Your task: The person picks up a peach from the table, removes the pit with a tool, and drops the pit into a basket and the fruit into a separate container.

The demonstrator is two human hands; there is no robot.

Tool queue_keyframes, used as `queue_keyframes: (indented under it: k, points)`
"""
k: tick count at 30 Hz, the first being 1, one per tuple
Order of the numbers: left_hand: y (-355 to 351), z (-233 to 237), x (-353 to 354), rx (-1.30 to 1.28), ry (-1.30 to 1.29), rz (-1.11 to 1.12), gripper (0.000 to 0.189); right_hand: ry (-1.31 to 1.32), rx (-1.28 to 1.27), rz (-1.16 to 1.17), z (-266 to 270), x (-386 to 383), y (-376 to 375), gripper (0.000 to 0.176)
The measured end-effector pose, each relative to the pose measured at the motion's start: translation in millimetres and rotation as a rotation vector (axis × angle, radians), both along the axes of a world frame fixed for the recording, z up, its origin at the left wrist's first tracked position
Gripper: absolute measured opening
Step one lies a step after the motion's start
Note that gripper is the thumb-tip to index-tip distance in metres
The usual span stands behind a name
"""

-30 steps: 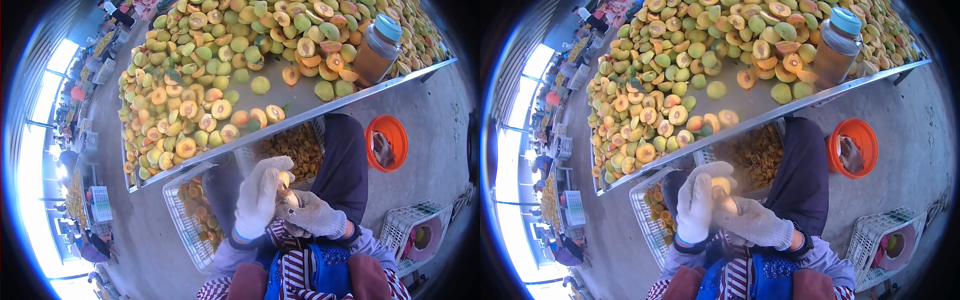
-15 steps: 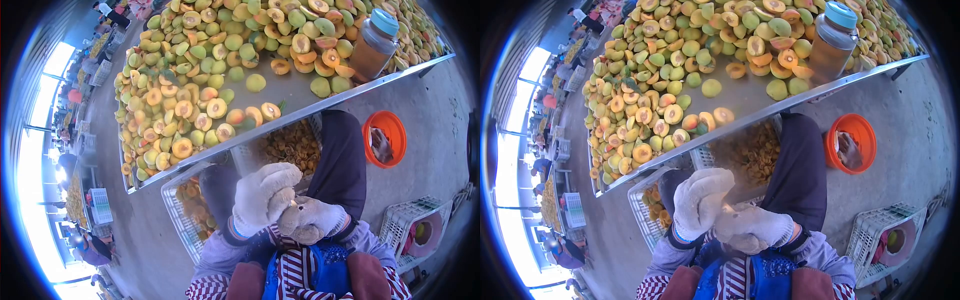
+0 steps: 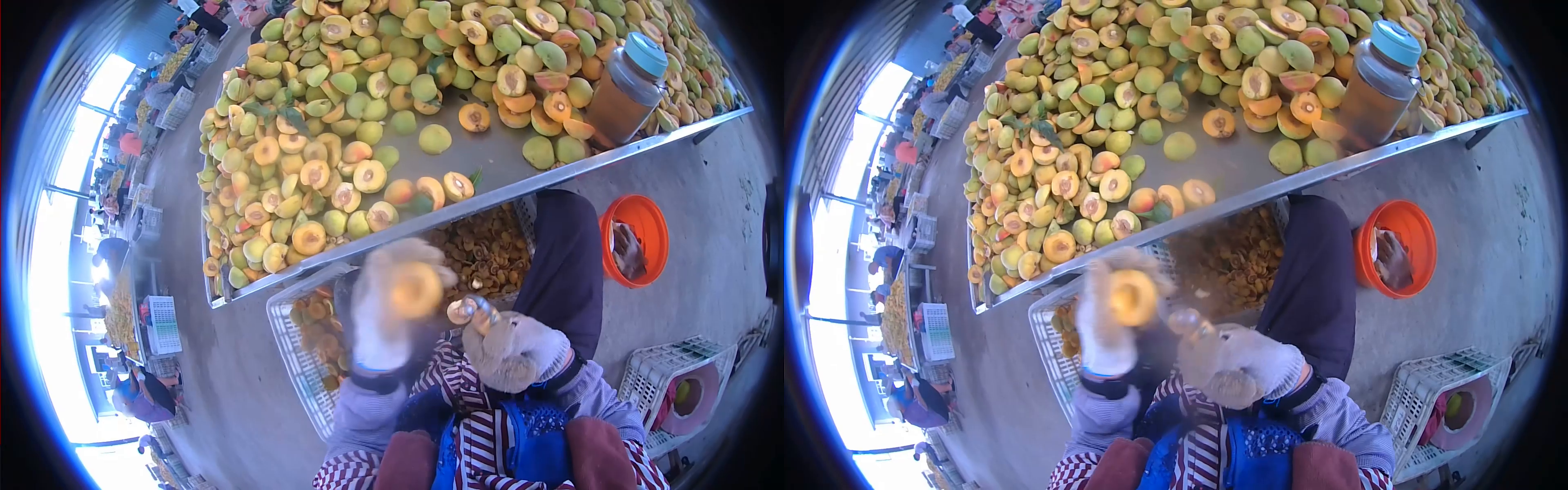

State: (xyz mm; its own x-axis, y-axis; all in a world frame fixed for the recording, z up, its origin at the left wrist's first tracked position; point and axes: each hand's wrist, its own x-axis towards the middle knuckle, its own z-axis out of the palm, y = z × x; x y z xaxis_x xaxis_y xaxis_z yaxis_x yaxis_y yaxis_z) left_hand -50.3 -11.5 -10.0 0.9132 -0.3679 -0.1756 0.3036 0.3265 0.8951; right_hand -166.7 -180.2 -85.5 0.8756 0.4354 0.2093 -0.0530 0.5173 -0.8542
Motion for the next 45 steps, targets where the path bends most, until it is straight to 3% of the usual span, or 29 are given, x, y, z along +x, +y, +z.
queue_keyframes:
  k: [1, 2, 3, 4, 6, 7, 9, 11, 13, 14, 16, 20, 22, 24, 26, 28, 34, 39, 42, 44, 45]
  points:
    - [22.3, -1.0, 8.6, 0.307, 0.110, 0.230, 0.045, 0.423, 0.232, -0.032, 15.4, 0.9, -3.0, 0.027]
    - [47.3, -2.8, 18.4, 0.570, -0.108, 0.282, 0.040, 0.847, 0.462, -0.061, 23.7, 2.6, -4.9, 0.028]
    - [58.2, 13.4, 30.2, 0.842, -0.309, 0.209, 0.028, 0.810, 0.437, -0.092, 21.1, 3.4, -4.3, 0.030]
    - [76.0, 2.7, 42.4, 1.185, -0.591, 0.126, 0.037, 0.803, 0.441, -0.087, 21.0, 6.0, -4.1, 0.030]
    - [89.0, -17.0, 53.9, 1.795, -1.302, 0.100, 0.030, 0.842, 0.335, -0.004, 21.0, 11.2, -2.9, 0.031]
    - [85.1, -23.5, 60.4, 1.797, -1.307, 0.107, 0.030, 0.834, 0.335, -0.002, 22.0, 15.1, -1.7, 0.031]
    - [53.1, -32.8, 73.7, 1.272, -0.826, 0.052, 0.028, 0.835, 0.271, -0.038, 27.0, 16.0, 4.3, 0.032]
    - [13.3, -33.9, 96.8, 1.234, -0.909, -0.038, 0.029, 0.843, 0.268, 0.009, 19.1, 13.3, 4.2, 0.033]
    - [-4.5, -66.0, 138.3, 1.255, -1.180, -0.082, 0.033, 0.851, 0.247, 0.013, 20.1, 15.6, 1.9, 0.031]
    - [-12.2, -78.9, 153.8, 1.251, -1.181, -0.084, 0.033, 0.860, 0.229, 0.020, 21.4, 16.1, 0.7, 0.029]
    - [-25.6, -95.6, 175.4, 1.578, -1.092, -0.507, 0.038, 0.865, 0.233, 0.030, 26.3, 18.2, -1.8, 0.026]
    - [-21.9, -87.4, 192.0, 1.610, -1.038, -0.545, 0.047, 0.874, 0.196, 0.035, 30.8, 16.9, -3.1, 0.018]
    - [-12.4, -57.5, 174.9, 0.993, -0.450, -0.310, 0.050, 0.824, 0.208, 0.035, 22.9, 13.5, -6.9, 0.022]
    - [2.7, -43.9, 145.5, 0.334, -0.103, -0.274, 0.051, 0.785, 0.221, 0.053, 20.4, 11.4, -5.8, 0.027]
    - [0.5, -43.9, 111.5, -0.048, 0.022, -0.225, 0.058, 0.723, 0.076, 0.028, 27.9, 18.0, -4.6, 0.027]
    - [2.0, -49.1, 81.1, -0.211, 0.101, -0.253, 0.062, 0.698, 0.045, -0.010, 35.1, 19.5, -2.6, 0.027]
    - [-16.3, -34.0, 8.8, -0.085, 0.113, -0.152, 0.057, 0.701, -0.147, -0.151, 53.8, 21.5, 6.6, 0.025]
    - [-25.8, -26.3, -9.2, -0.215, 0.117, -0.092, 0.036, 0.676, -0.310, -0.171, 45.0, 19.7, 8.8, 0.026]
    - [-30.6, -24.4, -21.2, -0.088, 0.025, -0.033, 0.033, 0.596, -0.463, -0.273, 43.2, 15.6, 14.5, 0.027]
    - [-33.1, -31.7, -29.9, -0.057, -0.323, 0.001, 0.031, 0.513, -0.657, -0.290, 48.3, 10.7, 13.3, 0.028]
    - [-33.3, -31.7, -30.0, -0.058, -0.320, -0.001, 0.031, 0.516, -0.658, -0.292, 50.9, 9.6, 11.1, 0.028]
